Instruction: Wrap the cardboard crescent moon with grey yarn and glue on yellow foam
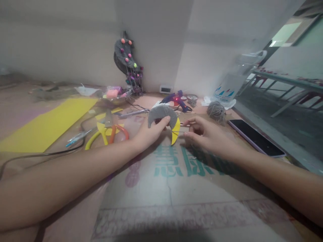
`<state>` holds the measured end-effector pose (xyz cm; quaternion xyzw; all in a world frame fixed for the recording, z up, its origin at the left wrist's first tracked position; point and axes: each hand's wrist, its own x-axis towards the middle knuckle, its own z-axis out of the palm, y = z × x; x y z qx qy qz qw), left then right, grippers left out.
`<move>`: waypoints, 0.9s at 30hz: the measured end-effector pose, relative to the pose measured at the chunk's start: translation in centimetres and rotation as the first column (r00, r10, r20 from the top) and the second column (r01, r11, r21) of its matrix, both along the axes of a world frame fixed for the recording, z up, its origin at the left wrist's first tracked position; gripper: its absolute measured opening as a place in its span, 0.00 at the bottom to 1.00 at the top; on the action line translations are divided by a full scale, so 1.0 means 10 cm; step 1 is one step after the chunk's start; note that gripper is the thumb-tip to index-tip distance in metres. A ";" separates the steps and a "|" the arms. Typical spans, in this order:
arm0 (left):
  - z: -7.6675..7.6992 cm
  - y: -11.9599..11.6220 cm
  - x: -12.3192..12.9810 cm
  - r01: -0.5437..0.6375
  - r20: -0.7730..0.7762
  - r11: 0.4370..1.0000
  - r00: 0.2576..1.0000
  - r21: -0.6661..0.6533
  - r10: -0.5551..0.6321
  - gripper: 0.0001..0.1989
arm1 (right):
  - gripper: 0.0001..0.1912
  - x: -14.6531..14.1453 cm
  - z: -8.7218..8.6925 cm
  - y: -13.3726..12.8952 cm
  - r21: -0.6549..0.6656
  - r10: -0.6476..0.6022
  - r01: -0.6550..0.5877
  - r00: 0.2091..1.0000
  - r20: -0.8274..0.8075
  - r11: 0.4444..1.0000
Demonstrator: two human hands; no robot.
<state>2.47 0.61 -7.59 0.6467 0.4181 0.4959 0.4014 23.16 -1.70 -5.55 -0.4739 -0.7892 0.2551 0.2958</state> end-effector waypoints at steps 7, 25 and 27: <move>0.00 0.02 -0.01 0.063 -0.058 0.992 0.997 0.107 -0.057 0.12 | 0.07 0.07 -0.01 0.13 0.209 -0.156 0.129 0.981 0.116 0.969; -0.01 0.02 0.01 0.179 -0.164 0.977 0.974 0.117 -0.158 0.11 | 0.07 0.06 -0.11 0.14 0.342 -0.151 0.101 0.981 0.122 0.934; -0.01 0.02 0.01 0.203 -0.164 0.971 0.970 0.127 -0.181 0.10 | 0.07 0.07 -0.12 0.14 0.359 -0.138 0.084 0.982 0.128 0.929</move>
